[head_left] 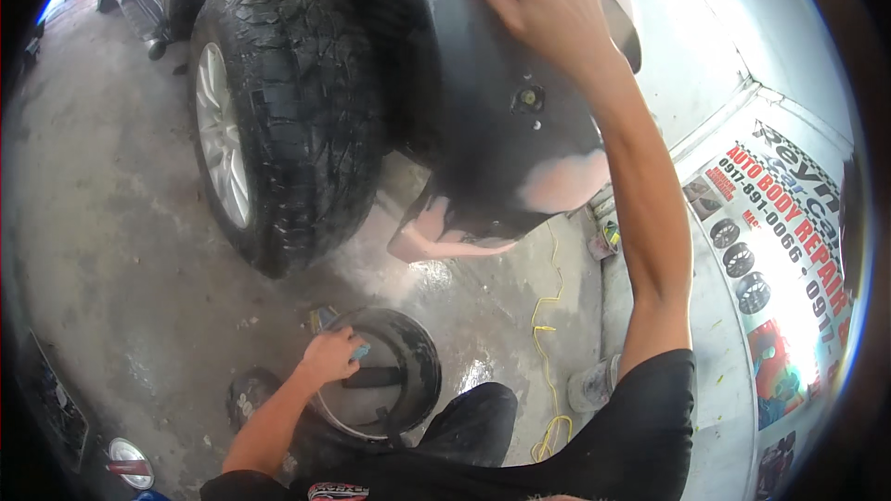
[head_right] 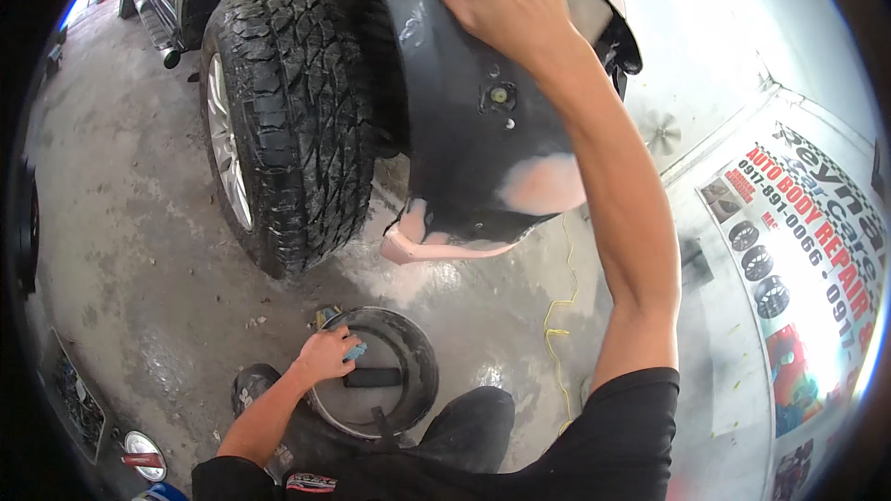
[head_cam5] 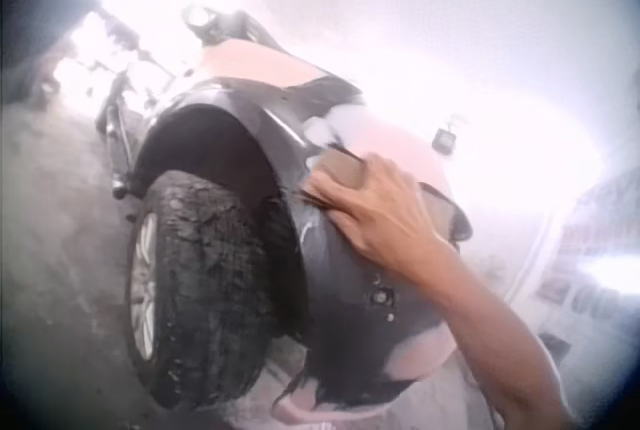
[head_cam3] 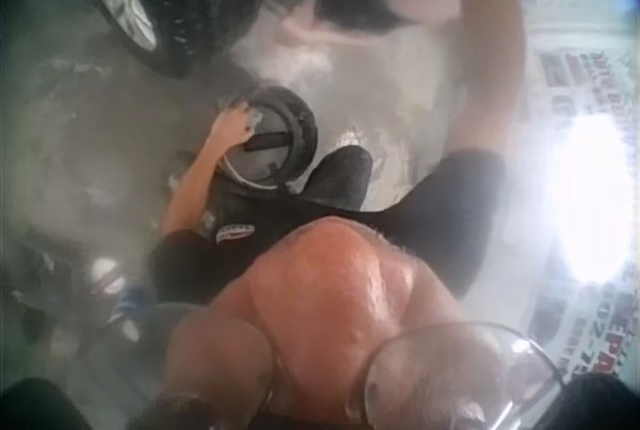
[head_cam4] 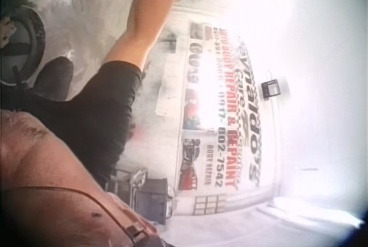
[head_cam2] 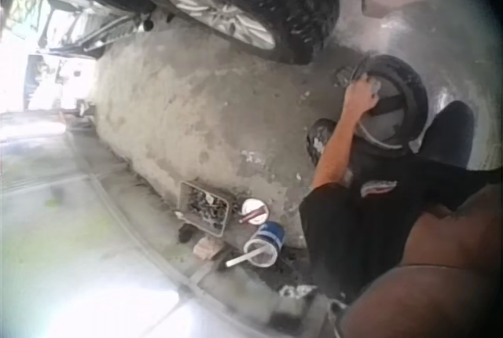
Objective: The person wet sands a car fender and bumper using sandpaper and a sanding block, frequently wiping the body panel with a cloth and dipping into a bucket of water.
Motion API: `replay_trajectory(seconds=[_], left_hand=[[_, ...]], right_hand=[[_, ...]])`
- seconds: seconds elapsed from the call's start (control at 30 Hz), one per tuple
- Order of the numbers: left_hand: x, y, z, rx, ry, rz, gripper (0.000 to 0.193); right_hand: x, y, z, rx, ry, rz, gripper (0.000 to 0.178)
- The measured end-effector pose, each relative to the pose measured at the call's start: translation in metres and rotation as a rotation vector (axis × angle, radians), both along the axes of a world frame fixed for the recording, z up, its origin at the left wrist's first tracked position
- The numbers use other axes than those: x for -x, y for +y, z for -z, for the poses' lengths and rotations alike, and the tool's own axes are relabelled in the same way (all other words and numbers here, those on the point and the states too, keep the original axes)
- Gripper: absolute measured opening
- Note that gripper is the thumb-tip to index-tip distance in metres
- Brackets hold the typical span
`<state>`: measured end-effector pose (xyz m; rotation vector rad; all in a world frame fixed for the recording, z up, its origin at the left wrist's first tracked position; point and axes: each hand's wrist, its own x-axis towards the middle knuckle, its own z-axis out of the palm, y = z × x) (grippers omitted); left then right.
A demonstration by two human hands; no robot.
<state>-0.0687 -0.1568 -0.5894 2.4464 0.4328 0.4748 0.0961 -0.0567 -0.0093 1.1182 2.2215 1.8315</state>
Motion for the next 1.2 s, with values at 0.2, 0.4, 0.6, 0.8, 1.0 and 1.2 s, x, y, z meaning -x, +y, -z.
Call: replay_trajectory(seconds=[0.2, 0.4, 0.6, 0.8, 1.0, 1.2], left_hand=[[0.001, 0.000, 0.002, -0.002, 0.002, -0.020, 0.047], [0.000, 0.000, 0.008, -0.030, 0.034, 0.000, 0.046], [0.000, 0.001, 0.000, -0.037, 0.031, -0.005, 0.046], [0.000, 0.000, 0.005, -0.052, 0.077, 0.006, 0.047], [0.002, -0.004, -0.010, -0.019, -0.014, -0.031, 0.039], [0.001, -0.002, 0.005, -0.056, 0.075, -0.001, 0.046]], right_hand=[[-0.058, -0.018, -0.005, 0.022, 0.033, -0.066, 0.054], [0.001, 0.004, 0.002, 0.100, 0.184, 0.157, 0.051], [-0.039, -0.032, -0.001, 0.009, 0.075, 0.000, 0.053], [0.019, -0.003, 0.007, 0.044, 0.158, 0.095, 0.043], [-0.045, -0.030, 0.002, 0.079, 0.188, -0.105, 0.057], [0.022, 0.001, 0.007, 0.000, 0.075, 0.020, 0.044]])
